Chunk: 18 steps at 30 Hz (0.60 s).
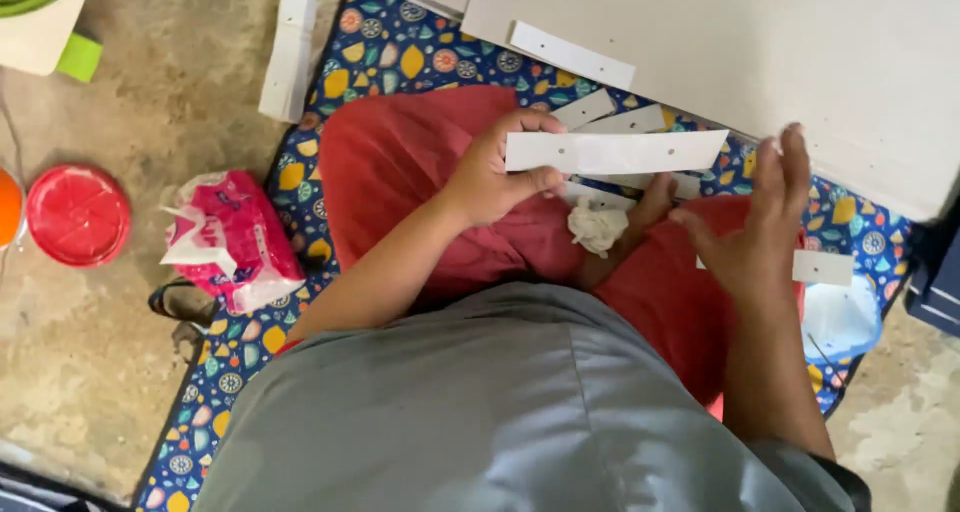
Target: The person assembles paper boxes by applying glue to small white cardboard strips and attaching them to larger cardboard panels. They then fold and attach dark blue cardboard pieces to form the box structure. The process is repeated for multiple units.
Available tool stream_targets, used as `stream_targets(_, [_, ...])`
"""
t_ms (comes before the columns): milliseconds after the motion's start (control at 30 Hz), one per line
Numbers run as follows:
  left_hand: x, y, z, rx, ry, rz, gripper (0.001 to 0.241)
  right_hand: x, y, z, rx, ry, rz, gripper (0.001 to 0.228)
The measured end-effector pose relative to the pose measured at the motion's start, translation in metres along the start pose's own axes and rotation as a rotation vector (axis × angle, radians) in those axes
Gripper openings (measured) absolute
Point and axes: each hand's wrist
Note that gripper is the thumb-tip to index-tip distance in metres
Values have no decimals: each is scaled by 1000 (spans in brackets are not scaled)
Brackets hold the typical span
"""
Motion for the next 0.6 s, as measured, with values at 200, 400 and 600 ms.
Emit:
stream_targets(200, [15, 61, 38, -72, 58, -65, 46, -82, -55, -7, -252, -151, 67, 84])
stream_targets(400, [26, 86, 67, -42, 158, -34, 44, -123, -86, -25, -428, -123, 110, 65])
stream_targets(600, [29, 93, 85, -35, 164, -97, 43, -146, -99, -41, -367, -167, 175, 68])
Point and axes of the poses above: each hand's wrist, its own x-axis away from the middle knuckle, its own z-axis out of the back of the hand, y = z × x, and after that the axes turned 12 degrees about x, right-handed
